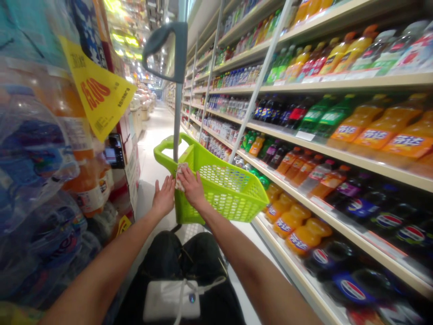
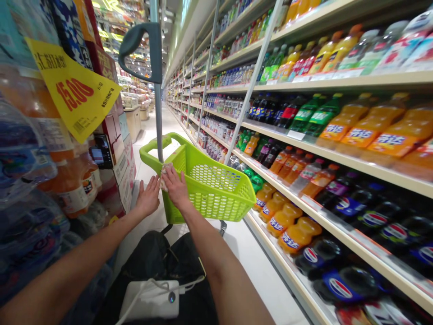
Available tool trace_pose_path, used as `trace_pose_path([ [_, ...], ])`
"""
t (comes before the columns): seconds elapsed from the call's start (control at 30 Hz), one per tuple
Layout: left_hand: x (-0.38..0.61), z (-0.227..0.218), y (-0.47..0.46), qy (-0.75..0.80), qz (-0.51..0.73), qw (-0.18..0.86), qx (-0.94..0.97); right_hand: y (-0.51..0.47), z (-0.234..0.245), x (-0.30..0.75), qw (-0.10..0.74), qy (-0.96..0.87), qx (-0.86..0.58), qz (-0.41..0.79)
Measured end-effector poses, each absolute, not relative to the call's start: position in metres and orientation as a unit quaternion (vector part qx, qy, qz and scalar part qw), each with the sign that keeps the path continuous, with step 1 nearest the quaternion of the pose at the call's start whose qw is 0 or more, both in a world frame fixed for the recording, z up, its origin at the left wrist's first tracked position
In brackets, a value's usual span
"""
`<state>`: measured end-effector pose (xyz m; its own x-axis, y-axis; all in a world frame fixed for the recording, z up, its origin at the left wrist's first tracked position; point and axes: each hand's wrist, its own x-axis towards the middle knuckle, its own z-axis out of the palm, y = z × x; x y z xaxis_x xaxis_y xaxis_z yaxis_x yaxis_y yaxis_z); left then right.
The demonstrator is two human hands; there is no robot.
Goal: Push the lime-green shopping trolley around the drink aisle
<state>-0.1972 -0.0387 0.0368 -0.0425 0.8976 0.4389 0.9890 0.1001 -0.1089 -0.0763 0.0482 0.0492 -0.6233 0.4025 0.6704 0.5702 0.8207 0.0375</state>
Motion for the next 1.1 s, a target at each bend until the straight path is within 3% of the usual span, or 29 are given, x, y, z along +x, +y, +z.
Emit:
trace_pose_path([
  [0.23,-0.214,0.010,-0.048,-0.713,-0.093,0.197,-0.666,0.036,-0.003,-0.070,0.247,-0.933,-0.241,-0.104],
  [0.5,-0.230,0.030,-0.042,-0.731,-0.118,0.217,-0.637,0.040,0.073,-0.101,0.336,-0.903,-0.227,-0.140],
  [0.6,-0.231,0.036,-0.045,-0.734,-0.111,0.220,-0.633,0.044,0.076,-0.111,0.295,-0.917,-0.223,-0.149],
  [0.77,-0.231,0.051,-0.047,-0.739,-0.121,0.224,-0.624,0.037,0.037,-0.102,0.215,-0.951,-0.179,-0.134],
  [0.97,-0.215,0.092,-0.026,-0.676,-0.149,0.265,-0.671,0.046,0.071,-0.087,0.389,-0.863,-0.311,-0.087],
  [1.1,-0.206,0.110,-0.011,-0.653,-0.127,0.267,-0.697,0.058,0.092,-0.092,0.362,-0.849,-0.383,-0.040],
])
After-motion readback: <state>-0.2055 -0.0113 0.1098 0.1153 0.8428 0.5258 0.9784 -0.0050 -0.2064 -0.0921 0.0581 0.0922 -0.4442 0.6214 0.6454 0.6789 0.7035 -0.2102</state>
